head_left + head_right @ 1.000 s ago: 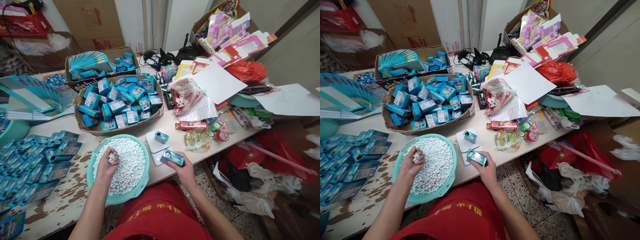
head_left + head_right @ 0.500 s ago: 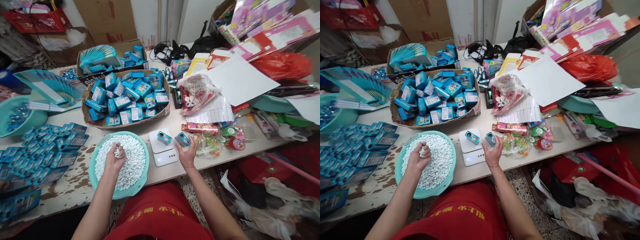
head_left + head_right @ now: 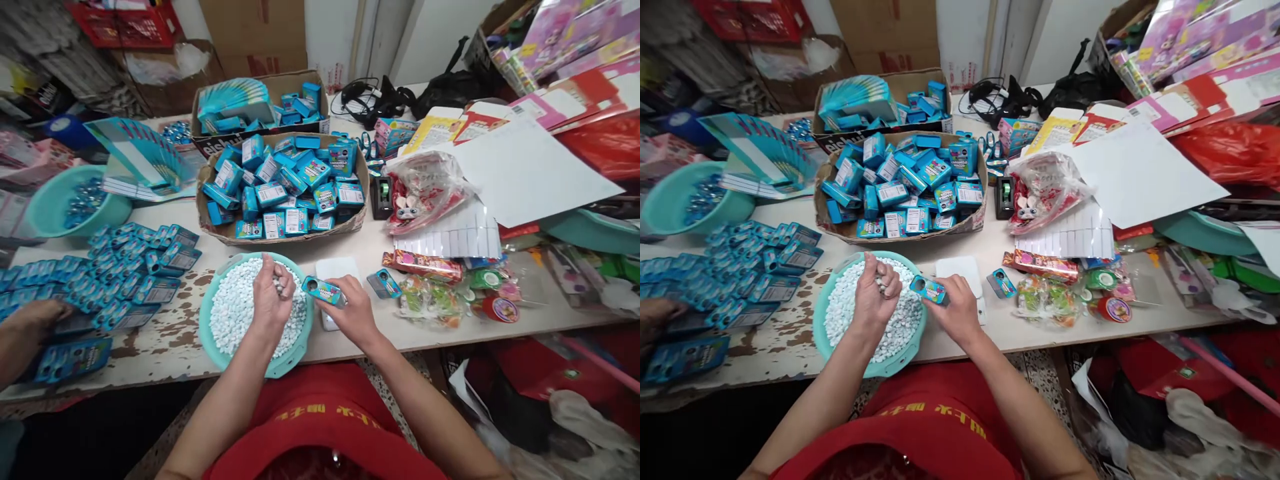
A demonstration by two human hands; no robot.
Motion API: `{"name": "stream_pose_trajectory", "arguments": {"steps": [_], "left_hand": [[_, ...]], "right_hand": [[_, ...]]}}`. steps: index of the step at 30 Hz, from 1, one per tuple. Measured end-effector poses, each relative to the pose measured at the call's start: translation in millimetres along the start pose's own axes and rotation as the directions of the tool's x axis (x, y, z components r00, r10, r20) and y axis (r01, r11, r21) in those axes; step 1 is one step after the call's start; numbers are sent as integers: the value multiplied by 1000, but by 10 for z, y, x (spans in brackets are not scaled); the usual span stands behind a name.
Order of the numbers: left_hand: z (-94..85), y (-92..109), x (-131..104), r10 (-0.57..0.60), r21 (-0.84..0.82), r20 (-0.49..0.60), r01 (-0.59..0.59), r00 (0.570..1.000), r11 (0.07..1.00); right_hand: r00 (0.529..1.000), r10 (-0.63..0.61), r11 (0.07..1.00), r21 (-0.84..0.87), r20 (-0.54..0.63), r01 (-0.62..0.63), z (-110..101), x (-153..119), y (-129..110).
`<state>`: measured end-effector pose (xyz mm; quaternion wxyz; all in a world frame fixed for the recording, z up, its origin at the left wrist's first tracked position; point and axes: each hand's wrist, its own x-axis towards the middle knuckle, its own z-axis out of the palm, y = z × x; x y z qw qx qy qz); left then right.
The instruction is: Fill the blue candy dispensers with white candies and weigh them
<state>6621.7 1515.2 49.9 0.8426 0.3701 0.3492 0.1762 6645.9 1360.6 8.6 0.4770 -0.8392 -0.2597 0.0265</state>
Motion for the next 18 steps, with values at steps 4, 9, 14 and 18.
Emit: {"name": "stream_pose_trajectory", "arguments": {"steps": [4,9,14,18], "left_hand": [[71,-22,-42,313,154,-50,-303,948,941],[-42,6,12,363,244,-43,-343,931,907],[-103,73,29,317,214,-48,-300,947,930],[-125,120,0,331,165,-47,-320,942,933]], "right_hand": [[998,-38,999,-28,44,39,171,23,-284],[995,-68,991,-107,79,76,313,73,-390],[988,-82,984,-149,130,101,363,77,-416],[991,-58,992,-104,120,71,410,73,-424]]}}
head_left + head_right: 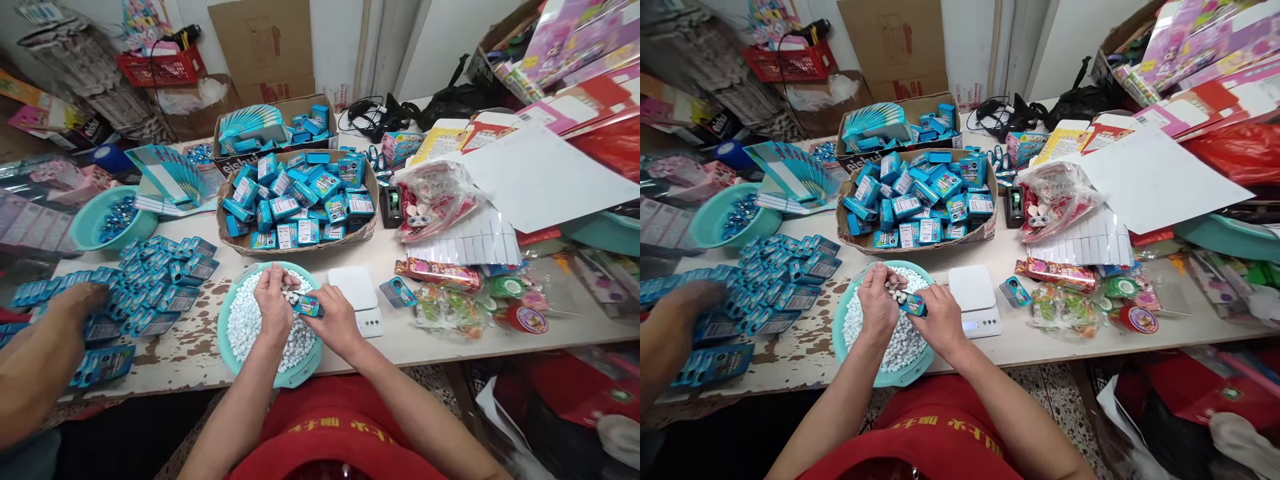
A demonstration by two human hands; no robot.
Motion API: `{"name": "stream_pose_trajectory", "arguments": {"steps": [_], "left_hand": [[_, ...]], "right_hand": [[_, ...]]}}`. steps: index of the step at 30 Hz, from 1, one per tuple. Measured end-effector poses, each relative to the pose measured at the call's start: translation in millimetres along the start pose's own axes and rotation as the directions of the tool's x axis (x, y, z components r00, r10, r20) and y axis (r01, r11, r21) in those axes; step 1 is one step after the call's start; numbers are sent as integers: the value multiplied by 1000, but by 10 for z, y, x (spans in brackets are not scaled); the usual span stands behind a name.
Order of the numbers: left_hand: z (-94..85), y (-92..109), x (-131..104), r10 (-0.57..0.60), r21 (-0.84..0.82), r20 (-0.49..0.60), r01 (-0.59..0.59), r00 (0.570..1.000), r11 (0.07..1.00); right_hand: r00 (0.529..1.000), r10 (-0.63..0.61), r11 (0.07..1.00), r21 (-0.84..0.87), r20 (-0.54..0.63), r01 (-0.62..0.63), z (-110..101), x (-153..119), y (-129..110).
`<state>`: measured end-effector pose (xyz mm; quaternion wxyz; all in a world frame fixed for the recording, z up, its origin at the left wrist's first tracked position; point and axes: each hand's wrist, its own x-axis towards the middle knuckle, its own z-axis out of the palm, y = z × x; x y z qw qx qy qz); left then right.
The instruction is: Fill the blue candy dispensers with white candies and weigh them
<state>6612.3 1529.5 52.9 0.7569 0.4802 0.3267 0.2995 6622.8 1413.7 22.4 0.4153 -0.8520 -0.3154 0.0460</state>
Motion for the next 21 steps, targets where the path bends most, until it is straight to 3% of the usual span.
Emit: {"name": "stream_pose_trajectory", "arguments": {"steps": [6,9,12,15,18,21], "left_hand": [[7,11,5,24,-31,-57,-25,998,999],[20,-9,50,-20,-63,-49,17,999,998],[-105,-27,143,-29,-58,-49,26,998,998],[-401,-81,225,82,184,-88,-65,993,981],[-685,-184,221,98,597,7,-82,995,798],[-791,-275,146,160,717,38,-138,986,684]], "right_hand": [[1000,20,998,66,-21,-18,44,18,26],[999,36,994,102,-12,-35,54,19,58],[998,68,977,203,-7,-65,-6,-23,162],[983,162,954,268,-88,-133,-125,-104,412],[939,259,956,196,-226,-217,-174,-158,797],[911,316,948,139,-266,-288,-103,-141,1162]]}}
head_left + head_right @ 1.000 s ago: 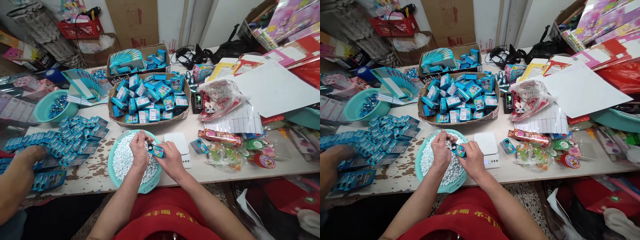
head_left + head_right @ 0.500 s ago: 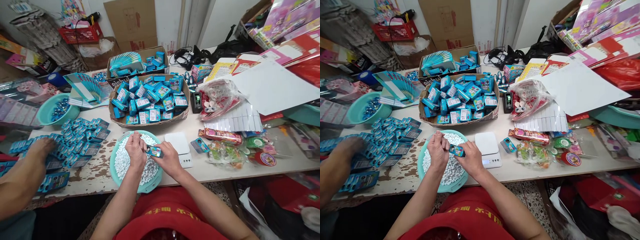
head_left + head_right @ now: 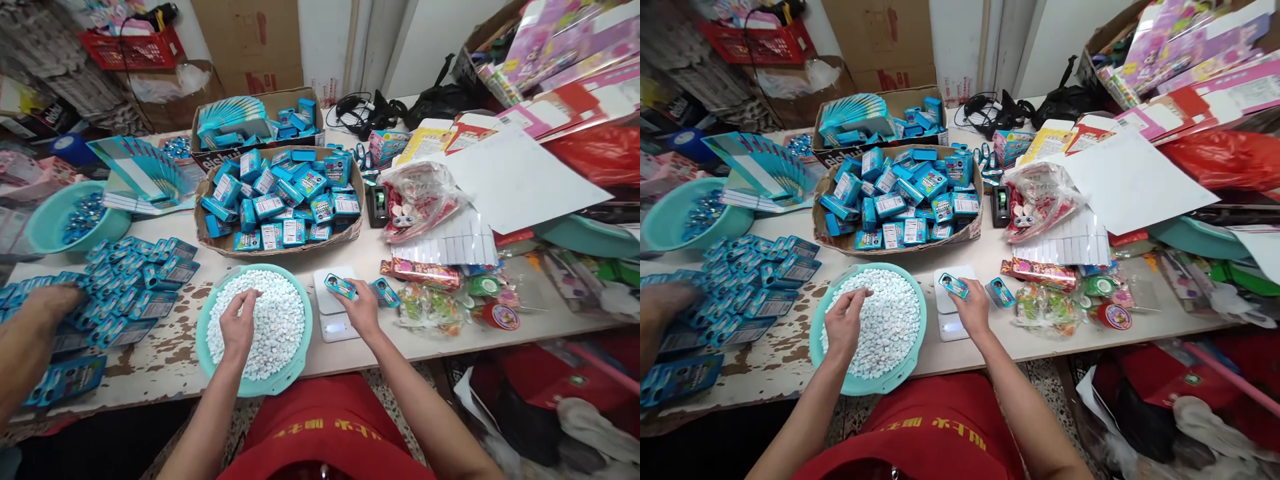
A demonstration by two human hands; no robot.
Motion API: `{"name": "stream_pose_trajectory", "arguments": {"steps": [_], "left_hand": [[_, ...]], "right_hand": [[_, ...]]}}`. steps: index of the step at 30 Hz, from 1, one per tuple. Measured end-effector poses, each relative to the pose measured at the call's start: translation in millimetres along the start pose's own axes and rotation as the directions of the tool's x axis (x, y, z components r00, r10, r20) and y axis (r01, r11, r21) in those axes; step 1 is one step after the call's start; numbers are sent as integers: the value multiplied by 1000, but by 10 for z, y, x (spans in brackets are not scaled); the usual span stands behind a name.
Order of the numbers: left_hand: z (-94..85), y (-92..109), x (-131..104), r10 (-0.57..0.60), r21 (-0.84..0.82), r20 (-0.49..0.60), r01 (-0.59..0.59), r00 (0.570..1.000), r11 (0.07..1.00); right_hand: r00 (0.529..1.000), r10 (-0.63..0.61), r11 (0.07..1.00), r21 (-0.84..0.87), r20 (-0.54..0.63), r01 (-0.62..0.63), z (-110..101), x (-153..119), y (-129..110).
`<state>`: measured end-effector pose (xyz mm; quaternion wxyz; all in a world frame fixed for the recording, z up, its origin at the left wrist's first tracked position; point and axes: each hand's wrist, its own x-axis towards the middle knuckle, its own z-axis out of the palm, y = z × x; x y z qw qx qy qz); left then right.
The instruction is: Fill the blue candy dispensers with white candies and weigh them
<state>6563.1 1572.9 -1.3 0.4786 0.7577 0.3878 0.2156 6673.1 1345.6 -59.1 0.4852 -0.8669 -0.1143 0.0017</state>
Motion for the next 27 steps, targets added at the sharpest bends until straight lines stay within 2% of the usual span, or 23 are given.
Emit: {"name": "stream_pose_trajectory", "arguments": {"steps": [3,5,8,12,15,21,27], "left_hand": [[36,-8,-42,26,-39,-54,-28,998,999],[46,-8,-18,26,-51,-55,-29,998,998],[39,-36,39,1,-73,-64,-6,998,997],[79,-51,30,-65,-155,-41,58,997,986],[181,-5,-17,-103,-199,12,104,995,975],[439,132,-22,-60,-248,107,85,992,965],[600,249,-47,-63,-264,191,113,980,958]], "right_hand": [[1000,28,999,-24,-12,-28,45,48,173],[999,6,998,-58,-38,-8,-31,5,192],[993,-11,995,-102,-116,-1,-325,-162,180],[978,67,992,-88,-198,-86,-780,-483,261],[963,137,979,-117,-233,-168,-956,-732,423],[916,346,932,-34,-205,-360,-987,-1072,732],[884,419,904,3,-207,-427,-1022,-1125,834]]}}
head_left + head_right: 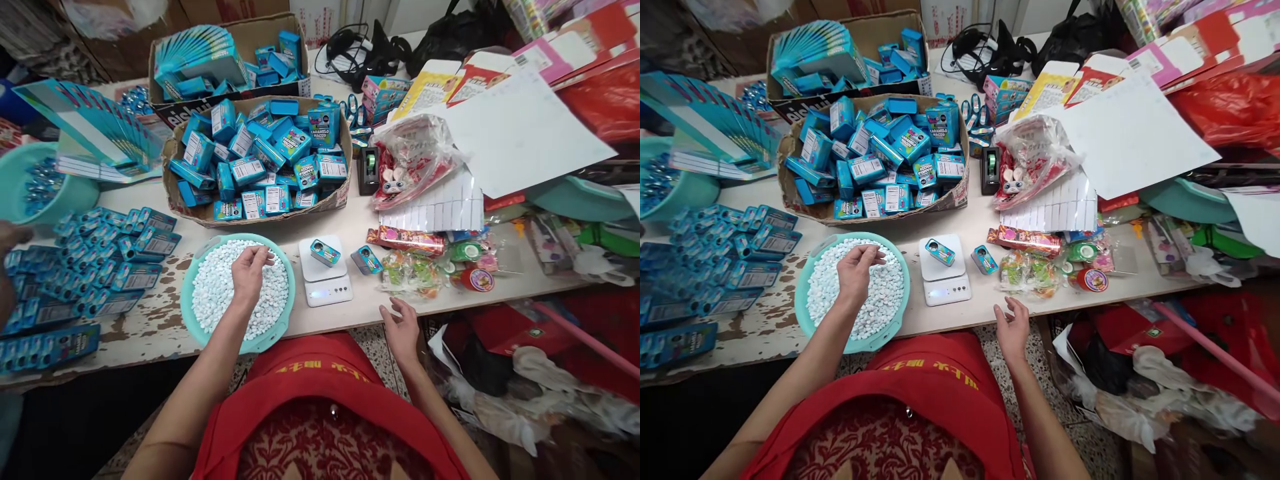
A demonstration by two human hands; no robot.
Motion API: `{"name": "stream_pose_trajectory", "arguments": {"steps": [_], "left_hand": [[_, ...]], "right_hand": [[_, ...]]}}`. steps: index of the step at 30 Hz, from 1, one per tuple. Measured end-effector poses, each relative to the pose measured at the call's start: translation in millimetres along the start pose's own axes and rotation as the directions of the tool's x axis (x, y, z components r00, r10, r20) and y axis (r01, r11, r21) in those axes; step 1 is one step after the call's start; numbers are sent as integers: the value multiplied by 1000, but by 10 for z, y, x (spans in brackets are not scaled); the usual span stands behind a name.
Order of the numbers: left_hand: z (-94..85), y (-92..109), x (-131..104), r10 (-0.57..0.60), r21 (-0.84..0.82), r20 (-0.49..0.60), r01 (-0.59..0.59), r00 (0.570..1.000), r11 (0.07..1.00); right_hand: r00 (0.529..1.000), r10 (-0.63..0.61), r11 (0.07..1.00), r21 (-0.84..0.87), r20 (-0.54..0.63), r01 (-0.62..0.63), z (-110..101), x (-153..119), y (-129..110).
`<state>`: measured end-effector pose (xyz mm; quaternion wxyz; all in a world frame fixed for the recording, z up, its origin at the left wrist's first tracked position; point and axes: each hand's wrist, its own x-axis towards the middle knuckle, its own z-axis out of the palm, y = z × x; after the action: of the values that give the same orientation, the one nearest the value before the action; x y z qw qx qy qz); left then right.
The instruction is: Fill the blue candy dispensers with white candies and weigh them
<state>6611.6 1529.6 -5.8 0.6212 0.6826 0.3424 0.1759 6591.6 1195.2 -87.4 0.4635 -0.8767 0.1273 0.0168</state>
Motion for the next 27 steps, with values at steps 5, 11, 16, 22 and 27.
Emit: {"name": "stream_pose_trajectory", "arguments": {"steps": [5,11,16,22,27], "left_hand": [[101,-35,-20,-11,-3,41,11,999,1000],[250,-42,-37,-24,23,111,22,993,1000],[334,-2,-1,48,182,236,-92,971,979],[-85,-124,99,229,822,235,-319,945,472],[-401,-392,109,85,922,269,-282,959,265]], "right_hand": [[998,46,999,24,31,-47,-31,36,53],[992,72,996,44,105,-77,-84,51,59],[987,65,995,66,145,-75,-64,60,46],[980,36,995,80,198,-53,4,26,28],[971,-5,995,94,241,-18,160,27,-48]]}}
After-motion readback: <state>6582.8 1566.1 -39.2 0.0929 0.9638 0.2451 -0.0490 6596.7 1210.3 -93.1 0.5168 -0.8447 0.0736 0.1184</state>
